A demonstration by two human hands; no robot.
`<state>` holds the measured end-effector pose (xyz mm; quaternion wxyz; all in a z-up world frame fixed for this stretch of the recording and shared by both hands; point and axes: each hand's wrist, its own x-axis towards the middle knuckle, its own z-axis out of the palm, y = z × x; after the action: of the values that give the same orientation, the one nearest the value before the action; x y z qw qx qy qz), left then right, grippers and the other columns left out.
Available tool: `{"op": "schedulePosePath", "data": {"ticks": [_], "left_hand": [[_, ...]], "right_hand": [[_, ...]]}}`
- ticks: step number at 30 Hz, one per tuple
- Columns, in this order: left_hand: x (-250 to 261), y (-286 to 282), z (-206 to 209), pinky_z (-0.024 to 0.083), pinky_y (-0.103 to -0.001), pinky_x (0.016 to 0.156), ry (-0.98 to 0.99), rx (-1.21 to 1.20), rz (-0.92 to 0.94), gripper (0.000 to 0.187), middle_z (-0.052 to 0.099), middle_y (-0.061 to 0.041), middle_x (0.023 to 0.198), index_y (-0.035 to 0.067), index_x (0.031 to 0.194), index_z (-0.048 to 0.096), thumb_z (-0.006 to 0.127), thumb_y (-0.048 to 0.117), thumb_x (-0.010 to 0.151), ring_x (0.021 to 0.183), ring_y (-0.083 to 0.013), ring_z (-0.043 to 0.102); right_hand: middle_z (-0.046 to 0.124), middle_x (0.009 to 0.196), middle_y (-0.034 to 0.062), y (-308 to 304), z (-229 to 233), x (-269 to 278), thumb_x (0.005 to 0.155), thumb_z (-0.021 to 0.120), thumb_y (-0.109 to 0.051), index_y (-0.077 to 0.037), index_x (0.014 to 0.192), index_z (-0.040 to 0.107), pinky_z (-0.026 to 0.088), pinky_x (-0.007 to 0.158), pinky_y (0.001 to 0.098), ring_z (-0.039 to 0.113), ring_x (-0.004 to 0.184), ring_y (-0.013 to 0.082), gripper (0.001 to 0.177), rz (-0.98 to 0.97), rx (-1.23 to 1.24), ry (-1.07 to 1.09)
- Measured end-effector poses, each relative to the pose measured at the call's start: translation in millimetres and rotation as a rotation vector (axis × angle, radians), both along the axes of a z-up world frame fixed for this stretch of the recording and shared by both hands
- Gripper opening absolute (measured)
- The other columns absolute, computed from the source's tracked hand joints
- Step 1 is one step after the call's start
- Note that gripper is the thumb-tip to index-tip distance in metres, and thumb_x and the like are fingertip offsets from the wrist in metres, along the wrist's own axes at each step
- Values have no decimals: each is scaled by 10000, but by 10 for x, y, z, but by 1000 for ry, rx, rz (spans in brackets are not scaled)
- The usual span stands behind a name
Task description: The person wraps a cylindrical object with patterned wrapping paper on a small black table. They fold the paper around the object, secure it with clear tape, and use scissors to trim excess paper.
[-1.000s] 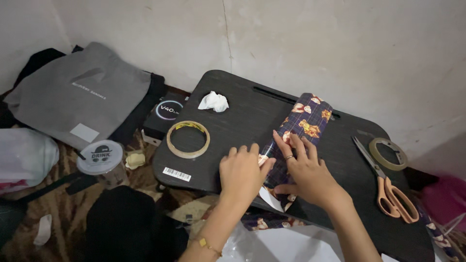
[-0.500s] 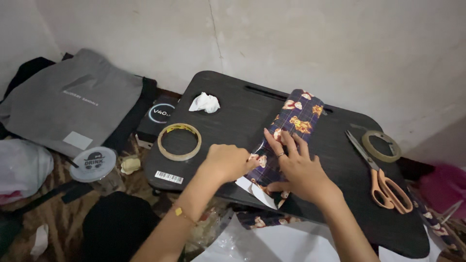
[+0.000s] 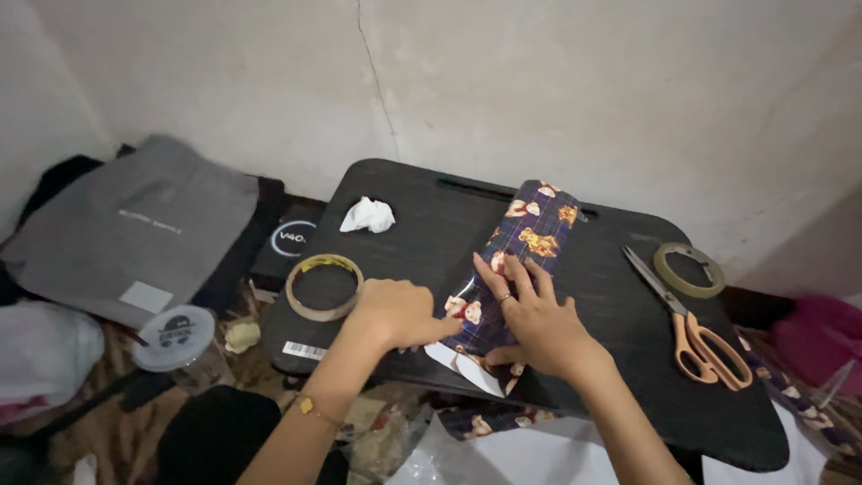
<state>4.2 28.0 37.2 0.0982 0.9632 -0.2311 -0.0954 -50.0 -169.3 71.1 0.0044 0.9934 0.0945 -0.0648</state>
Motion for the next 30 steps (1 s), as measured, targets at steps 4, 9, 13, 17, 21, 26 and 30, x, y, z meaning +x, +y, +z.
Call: {"op": "schedulePosePath", "data": {"ticks": [4, 9, 13, 17, 21, 26, 30], "left_hand": [[37, -70, -99, 566, -466, 802, -217, -43, -38, 421, 754, -184, 954, 97, 848, 776, 658, 498, 802, 897, -366, 730], [119, 36, -110, 569, -465, 782, -87, -31, -150, 308, 759, -163, 916, 125, 866, 774, 698, 413, 787, 883, -363, 736], [164, 216, 97, 618, -366, 686, 210, -116, -185, 296, 796, -65, 719, 66, 714, 727, 682, 359, 718, 724, -232, 816], [105, 206, 276, 598, -361, 658, 189, -45, -166, 352, 739, -51, 631, 79, 663, 738, 774, 429, 669, 652, -227, 760], [65, 82, 247, 589, -368, 681, 125, 21, -91, 432, 707, -54, 625, 111, 670, 722, 790, 536, 699, 661, -236, 742], [102, 29, 83, 573, -356, 682, 159, 10, -117, 415, 730, -7, 617, 137, 655, 761, 667, 510, 809, 666, -194, 737], [117, 91, 7, 573, -335, 649, 283, -89, -96, 389, 741, 11, 605, 124, 628, 743, 661, 469, 789, 626, -167, 751]], "right_hand": [[99, 1673, 77, -6, 5, -10, 622, 952, -405, -442, 1620, 8, 383, 1030, 759, 148, 1524, 384, 1374, -3, 1, -3], [87, 1682, 59, -36, 7, 0, 619, 959, -411, -444, 1618, 8, 365, 1030, 779, 128, 1535, 380, 1379, -18, 45, 38], [68, 1690, 70, -20, 18, -6, 628, 966, -368, -430, 1580, 0, 354, 1026, 791, 111, 1538, 388, 1358, -21, 55, 55], [72, 1688, 82, -9, 31, -3, 620, 968, -381, -419, 1581, -10, 351, 1030, 793, 111, 1540, 395, 1371, -21, 43, 45], [73, 1682, 97, -6, 2, -1, 621, 965, -412, -405, 1583, -22, 346, 1029, 798, 114, 1537, 395, 1379, -13, 25, 35], [70, 1685, 91, -15, 8, 9, 623, 959, -416, -414, 1586, -17, 359, 1020, 795, 106, 1541, 392, 1371, -22, 24, 41], [53, 1692, 68, -14, 29, -6, 628, 958, -410, -434, 1576, -8, 347, 1031, 794, 98, 1542, 383, 1353, -13, 39, 56]]}}
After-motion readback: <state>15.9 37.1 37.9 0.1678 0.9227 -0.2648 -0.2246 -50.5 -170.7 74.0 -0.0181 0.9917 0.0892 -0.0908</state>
